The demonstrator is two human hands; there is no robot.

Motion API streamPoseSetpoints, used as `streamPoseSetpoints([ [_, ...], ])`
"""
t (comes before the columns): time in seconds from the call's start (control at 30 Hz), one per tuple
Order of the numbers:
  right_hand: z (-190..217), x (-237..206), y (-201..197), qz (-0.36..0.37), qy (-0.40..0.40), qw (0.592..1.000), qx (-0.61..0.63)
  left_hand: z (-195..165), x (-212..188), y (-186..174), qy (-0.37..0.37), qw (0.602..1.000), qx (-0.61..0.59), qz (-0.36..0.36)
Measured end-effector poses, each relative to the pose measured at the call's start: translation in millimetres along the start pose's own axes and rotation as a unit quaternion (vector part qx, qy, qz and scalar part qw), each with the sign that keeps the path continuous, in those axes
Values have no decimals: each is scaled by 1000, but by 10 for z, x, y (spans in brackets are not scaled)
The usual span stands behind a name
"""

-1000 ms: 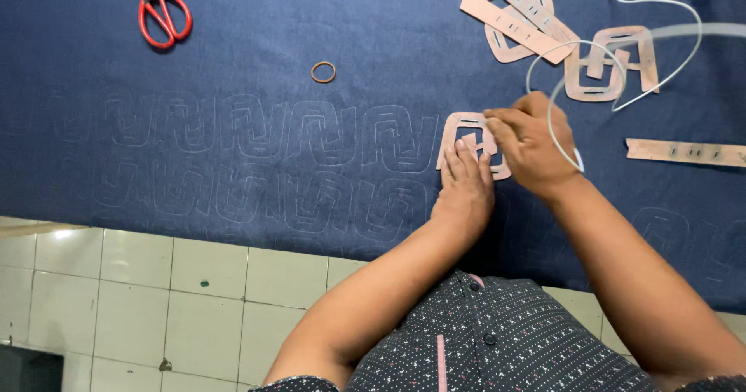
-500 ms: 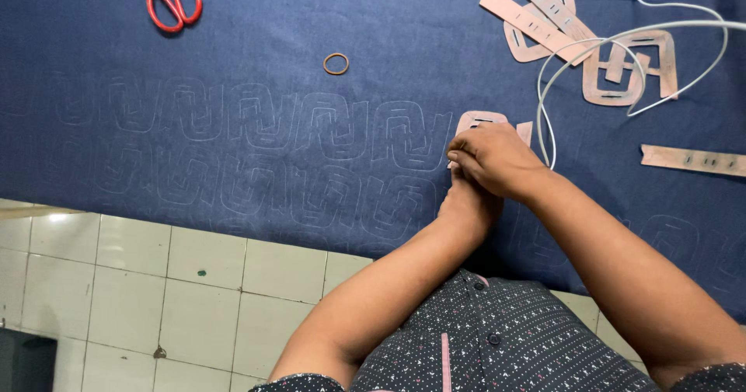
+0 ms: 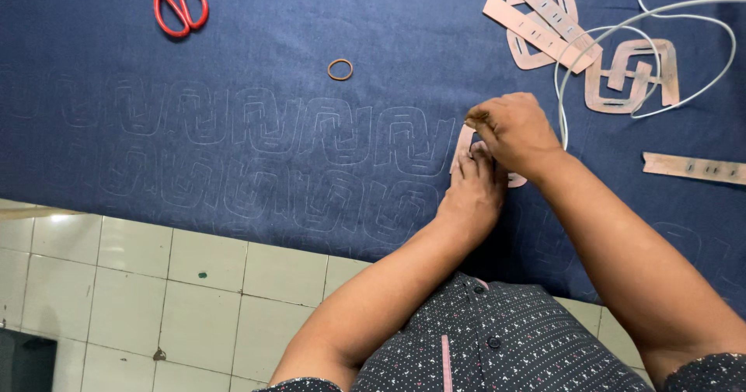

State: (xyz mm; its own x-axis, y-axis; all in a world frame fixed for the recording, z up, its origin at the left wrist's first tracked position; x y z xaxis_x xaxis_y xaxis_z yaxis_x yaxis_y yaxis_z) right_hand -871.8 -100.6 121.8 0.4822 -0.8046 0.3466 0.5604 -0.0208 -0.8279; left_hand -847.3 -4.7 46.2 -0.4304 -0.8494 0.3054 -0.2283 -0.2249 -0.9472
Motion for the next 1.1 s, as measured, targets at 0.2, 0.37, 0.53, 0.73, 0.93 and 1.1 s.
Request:
streamPoseSetpoints([
  [0.2,-248,-129,-154,5,66,997,-40,-16,19,-94,28,1000,-9,0],
  [0.37,-284,-423,-350,-5,92,993,-74,-4,33,-150,25,1000,-18,0],
  [0.53,-344,-736,-307,30,176,984,-28,48,43,-113,29,999,-28,15],
  [0.73,-398,-923,-309,5,222,975,-2,128,23,-109,57,997,-42,2],
  [0.93,-231,-1006,-309,-11,168,986,12,136,13,-185,62,997,-48,-10],
  [1.1,-132,-1013,-365,-16,150,989,11,180,38,-222,55,998,-34,-1],
])
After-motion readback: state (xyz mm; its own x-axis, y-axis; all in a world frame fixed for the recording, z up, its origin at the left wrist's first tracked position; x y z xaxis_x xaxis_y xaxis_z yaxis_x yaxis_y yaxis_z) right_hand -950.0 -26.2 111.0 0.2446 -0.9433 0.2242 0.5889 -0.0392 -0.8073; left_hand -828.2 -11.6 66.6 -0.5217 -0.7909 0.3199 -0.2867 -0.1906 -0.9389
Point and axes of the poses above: each hand's wrist, its own x-axis towards the middle knuckle, its own y-axis out of the palm, z = x × y, the point moved 10 cm from there along x, towards the middle knuckle, and after that the axes turned 1 degree about -z, right-handed, at the moved point
